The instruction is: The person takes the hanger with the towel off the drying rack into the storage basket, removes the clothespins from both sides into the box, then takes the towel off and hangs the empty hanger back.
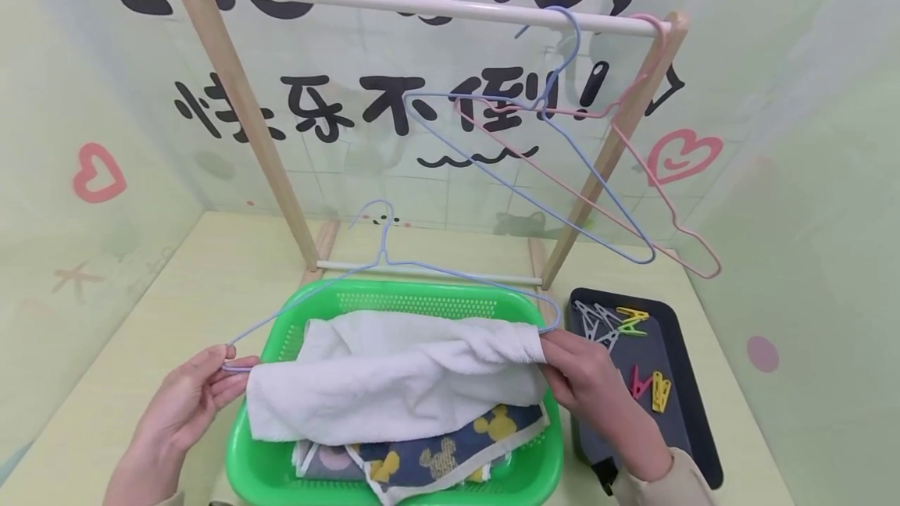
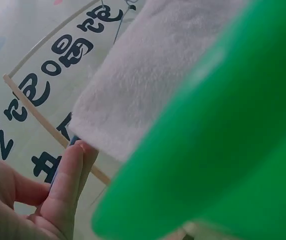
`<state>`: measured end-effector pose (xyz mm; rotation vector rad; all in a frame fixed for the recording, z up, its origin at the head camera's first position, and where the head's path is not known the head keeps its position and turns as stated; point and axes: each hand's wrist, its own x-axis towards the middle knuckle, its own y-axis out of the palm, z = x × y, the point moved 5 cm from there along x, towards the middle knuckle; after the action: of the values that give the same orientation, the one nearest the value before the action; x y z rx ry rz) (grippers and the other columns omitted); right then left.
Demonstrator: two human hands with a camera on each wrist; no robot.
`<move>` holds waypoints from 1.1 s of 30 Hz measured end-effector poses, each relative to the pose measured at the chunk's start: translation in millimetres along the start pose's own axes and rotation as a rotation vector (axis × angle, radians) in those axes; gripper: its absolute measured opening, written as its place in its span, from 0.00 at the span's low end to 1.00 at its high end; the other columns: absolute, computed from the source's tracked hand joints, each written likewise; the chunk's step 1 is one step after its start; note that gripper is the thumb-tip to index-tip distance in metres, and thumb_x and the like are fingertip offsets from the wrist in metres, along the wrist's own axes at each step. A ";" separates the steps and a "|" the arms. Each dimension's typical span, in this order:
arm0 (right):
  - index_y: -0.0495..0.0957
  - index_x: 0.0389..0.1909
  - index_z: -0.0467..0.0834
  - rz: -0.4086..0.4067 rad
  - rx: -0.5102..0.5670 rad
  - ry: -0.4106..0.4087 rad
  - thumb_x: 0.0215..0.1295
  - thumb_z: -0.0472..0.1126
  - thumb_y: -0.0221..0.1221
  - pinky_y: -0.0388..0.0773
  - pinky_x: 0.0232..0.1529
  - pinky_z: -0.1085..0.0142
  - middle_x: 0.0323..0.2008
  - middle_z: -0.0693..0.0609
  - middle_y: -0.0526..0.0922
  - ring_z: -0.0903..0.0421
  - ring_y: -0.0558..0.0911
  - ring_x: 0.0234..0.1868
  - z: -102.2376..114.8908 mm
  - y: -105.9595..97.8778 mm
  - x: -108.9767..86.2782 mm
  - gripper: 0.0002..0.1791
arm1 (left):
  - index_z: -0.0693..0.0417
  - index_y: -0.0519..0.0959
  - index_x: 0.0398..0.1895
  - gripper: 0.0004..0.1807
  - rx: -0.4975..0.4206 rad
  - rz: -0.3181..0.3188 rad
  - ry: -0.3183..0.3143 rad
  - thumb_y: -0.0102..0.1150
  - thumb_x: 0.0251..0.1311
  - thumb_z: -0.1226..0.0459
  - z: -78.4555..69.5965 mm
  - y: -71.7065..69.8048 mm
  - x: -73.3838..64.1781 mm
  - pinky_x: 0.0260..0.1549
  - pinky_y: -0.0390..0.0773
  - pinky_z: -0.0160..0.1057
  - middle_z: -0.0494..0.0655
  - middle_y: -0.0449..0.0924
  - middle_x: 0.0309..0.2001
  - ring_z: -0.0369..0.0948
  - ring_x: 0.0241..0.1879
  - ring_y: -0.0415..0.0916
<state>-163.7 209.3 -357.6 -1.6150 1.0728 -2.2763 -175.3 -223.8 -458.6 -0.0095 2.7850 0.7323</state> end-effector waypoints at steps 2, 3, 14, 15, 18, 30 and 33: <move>0.79 0.29 0.36 -0.010 0.030 0.015 0.73 0.44 0.47 0.76 0.27 0.74 0.26 0.48 0.80 0.58 0.75 0.25 -2.7 1.1 -0.7 0.19 | 0.52 0.77 0.28 0.15 0.107 -0.028 0.012 0.43 0.71 0.64 -1.8 -1.7 -1.0 0.34 0.83 0.32 0.48 0.85 0.30 0.37 0.31 0.84; 0.79 0.30 0.36 -0.008 0.041 0.030 0.73 0.44 0.47 0.76 0.29 0.75 0.27 0.47 0.80 0.58 0.77 0.26 -4.1 1.4 -1.2 0.19 | 0.52 0.78 0.28 0.15 0.131 -0.031 0.019 0.44 0.71 0.65 -2.6 -2.2 -1.6 0.34 0.83 0.32 0.48 0.85 0.29 0.37 0.31 0.84; 0.79 0.40 0.38 0.149 0.246 0.162 0.66 0.34 0.56 0.75 0.31 0.78 0.34 0.47 0.83 0.62 0.78 0.32 -3.2 14.8 12.6 0.06 | 0.57 0.76 0.26 0.16 0.146 0.093 0.058 0.41 0.70 0.72 -0.4 11.3 -2.0 0.32 0.83 0.30 0.51 0.85 0.29 0.38 0.30 0.84; 0.79 0.39 0.38 0.143 0.264 0.120 0.69 0.35 0.53 0.77 0.33 0.76 0.34 0.47 0.83 0.60 0.79 0.33 0.0 17.0 16.1 0.07 | 0.56 0.76 0.26 0.16 0.143 0.080 0.062 0.41 0.70 0.72 0.1 12.4 -1.9 0.31 0.83 0.30 0.51 0.85 0.29 0.38 0.30 0.84; 0.79 0.35 0.40 0.124 0.281 -0.014 0.73 0.38 0.46 0.79 0.35 0.74 0.33 0.48 0.82 0.58 0.79 0.33 12.9 21.6 24.1 0.14 | 0.55 0.77 0.25 0.16 0.113 0.025 0.071 0.42 0.70 0.72 1.1 14.0 -1.4 0.32 0.83 0.29 0.50 0.85 0.28 0.37 0.30 0.84; 0.79 0.31 0.33 -0.094 0.766 -0.235 0.66 0.24 0.47 0.77 0.33 0.71 0.37 0.39 0.80 0.51 0.76 0.33 48.6 -9.2 46.0 0.11 | 0.51 0.78 0.23 0.19 0.053 -0.113 0.071 0.40 0.71 0.68 1.7 9.4 -0.4 0.30 0.81 0.25 0.45 0.84 0.25 0.34 0.29 0.83; 0.79 0.30 0.26 -0.212 0.957 -0.206 0.63 0.21 0.48 0.78 0.41 0.70 0.41 0.35 0.80 0.49 0.78 0.37 47.1 -23.4 50.6 0.10 | 0.53 0.78 0.23 0.18 0.020 -0.115 0.089 0.42 0.71 0.69 -0.4 10.0 -0.5 0.29 0.81 0.24 0.46 0.84 0.25 0.35 0.28 0.83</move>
<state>-137.0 179.4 -296.6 -1.4789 -0.2597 -2.1123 -175.7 -215.3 -453.2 -0.2023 2.8475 0.6912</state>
